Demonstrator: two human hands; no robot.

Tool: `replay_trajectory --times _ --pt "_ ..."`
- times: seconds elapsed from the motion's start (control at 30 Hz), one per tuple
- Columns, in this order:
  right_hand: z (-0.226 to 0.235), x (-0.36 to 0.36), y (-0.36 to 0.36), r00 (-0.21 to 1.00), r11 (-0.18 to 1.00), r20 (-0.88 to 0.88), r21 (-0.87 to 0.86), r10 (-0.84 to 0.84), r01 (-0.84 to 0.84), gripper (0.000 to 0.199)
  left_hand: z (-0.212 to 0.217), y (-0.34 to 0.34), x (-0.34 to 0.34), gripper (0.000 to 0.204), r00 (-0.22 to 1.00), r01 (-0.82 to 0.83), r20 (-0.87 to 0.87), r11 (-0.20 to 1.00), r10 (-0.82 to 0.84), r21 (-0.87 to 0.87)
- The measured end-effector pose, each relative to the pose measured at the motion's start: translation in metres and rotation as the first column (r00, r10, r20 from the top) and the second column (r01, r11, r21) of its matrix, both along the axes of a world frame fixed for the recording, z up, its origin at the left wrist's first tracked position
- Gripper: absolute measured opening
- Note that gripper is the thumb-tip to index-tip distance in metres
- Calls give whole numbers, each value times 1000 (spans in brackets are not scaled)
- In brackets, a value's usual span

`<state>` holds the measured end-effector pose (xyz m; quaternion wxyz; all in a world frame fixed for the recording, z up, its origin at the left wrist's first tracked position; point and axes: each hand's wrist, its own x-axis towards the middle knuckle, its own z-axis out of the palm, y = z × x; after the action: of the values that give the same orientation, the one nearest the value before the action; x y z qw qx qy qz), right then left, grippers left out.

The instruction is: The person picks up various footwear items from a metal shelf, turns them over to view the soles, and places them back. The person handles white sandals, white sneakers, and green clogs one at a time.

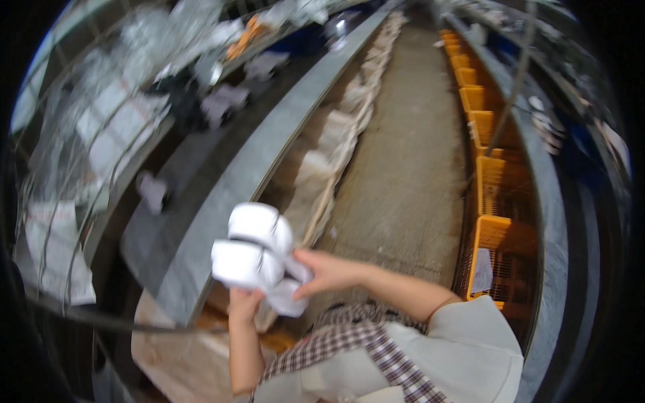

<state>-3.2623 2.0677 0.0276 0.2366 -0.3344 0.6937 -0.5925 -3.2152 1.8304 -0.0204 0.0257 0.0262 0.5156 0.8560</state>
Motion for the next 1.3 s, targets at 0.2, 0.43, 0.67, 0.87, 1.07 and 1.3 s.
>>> replay_trajectory --times 0.2,0.43,0.67,0.87,1.07,1.3 --pt "-4 1 12 999 993 37 -119 0 5 87 15 11 -24 77 990 29 -132 985 -52 -171" --pt "-16 -20 11 817 945 -507 15 -274 326 70 6 46 -41 46 994 -103 31 995 103 0" --pt "-13 -33 26 924 993 -368 -92 -99 70 56 56 80 -9 28 950 -7 -282 893 -134 -450" --pt "-12 -27 23 975 977 168 -128 -147 169 37 44 72 -38 35 862 118 409 903 -299 412" --pt "-11 -5 8 809 907 584 -373 69 193 60 6 41 -29 43 954 -35 298 969 -40 243" --pt "-11 10 1 824 900 547 -420 146 119 92 18 38 -13 46 952 -97 305 972 28 215"
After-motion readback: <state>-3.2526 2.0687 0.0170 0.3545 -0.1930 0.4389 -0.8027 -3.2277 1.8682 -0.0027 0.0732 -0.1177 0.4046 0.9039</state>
